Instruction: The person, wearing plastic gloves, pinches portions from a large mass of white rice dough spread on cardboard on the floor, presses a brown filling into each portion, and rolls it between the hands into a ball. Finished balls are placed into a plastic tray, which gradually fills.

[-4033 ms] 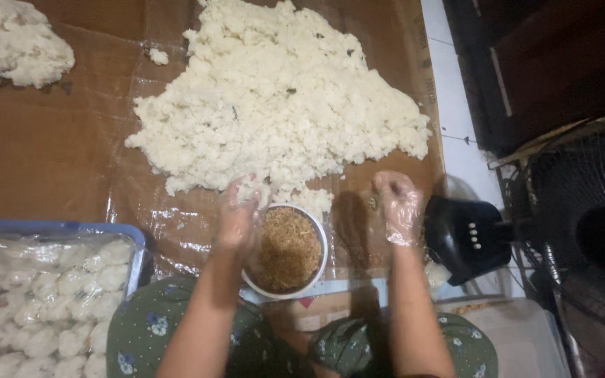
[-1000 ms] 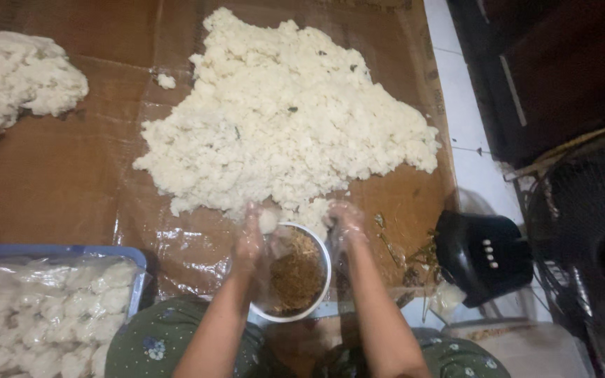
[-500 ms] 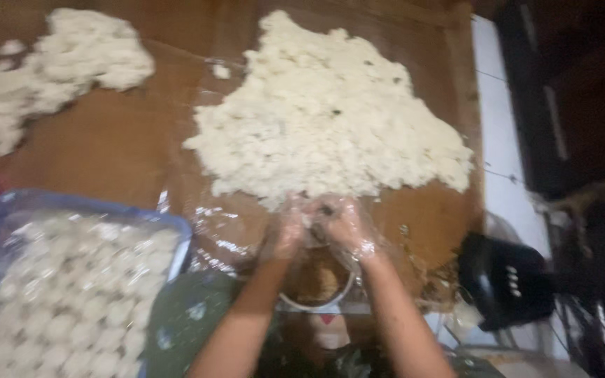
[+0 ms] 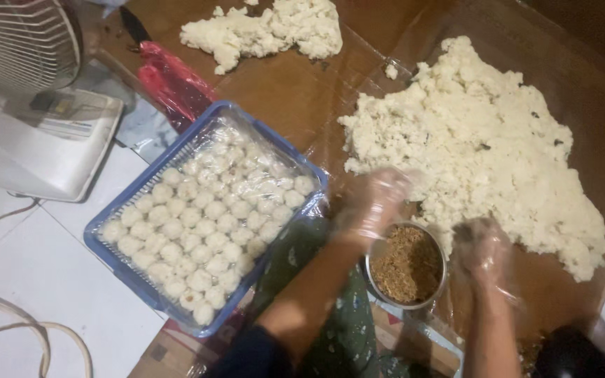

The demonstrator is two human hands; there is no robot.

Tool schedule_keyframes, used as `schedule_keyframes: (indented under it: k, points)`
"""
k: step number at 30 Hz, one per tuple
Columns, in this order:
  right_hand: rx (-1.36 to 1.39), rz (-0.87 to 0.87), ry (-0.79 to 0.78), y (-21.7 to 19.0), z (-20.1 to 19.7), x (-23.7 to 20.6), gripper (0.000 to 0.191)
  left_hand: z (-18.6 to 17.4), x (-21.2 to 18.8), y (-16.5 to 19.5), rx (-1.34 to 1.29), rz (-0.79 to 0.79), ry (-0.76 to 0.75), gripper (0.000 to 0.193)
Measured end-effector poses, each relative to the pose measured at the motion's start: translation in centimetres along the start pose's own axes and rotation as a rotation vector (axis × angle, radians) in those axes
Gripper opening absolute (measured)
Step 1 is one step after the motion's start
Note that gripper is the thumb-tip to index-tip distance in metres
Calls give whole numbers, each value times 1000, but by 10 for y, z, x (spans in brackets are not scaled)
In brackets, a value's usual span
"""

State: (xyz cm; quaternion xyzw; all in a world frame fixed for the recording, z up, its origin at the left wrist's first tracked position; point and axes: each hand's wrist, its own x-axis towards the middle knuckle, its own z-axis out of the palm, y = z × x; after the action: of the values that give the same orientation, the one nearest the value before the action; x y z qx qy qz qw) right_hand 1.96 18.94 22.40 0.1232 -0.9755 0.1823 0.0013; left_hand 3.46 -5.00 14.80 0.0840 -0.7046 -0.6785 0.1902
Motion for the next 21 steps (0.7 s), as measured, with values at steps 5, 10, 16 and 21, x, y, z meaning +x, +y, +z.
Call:
schedule_keyframes:
  k: [5,10,16,21]
  points:
    - [-470,-16,-34,77,5,-27,32,-210,-18,-57,245,242,352,38]
    - [-423,372,-325,134,30,-69,42,-297,-52,-101,1187,-233,-37,37]
    - [-403,489,-476,125,38,-81,47,-292,-66,-35,1400,-263,-267,34]
    - [-254,7,25,83,19,-13,25,-234,-18,75,1309,-4,-160,45]
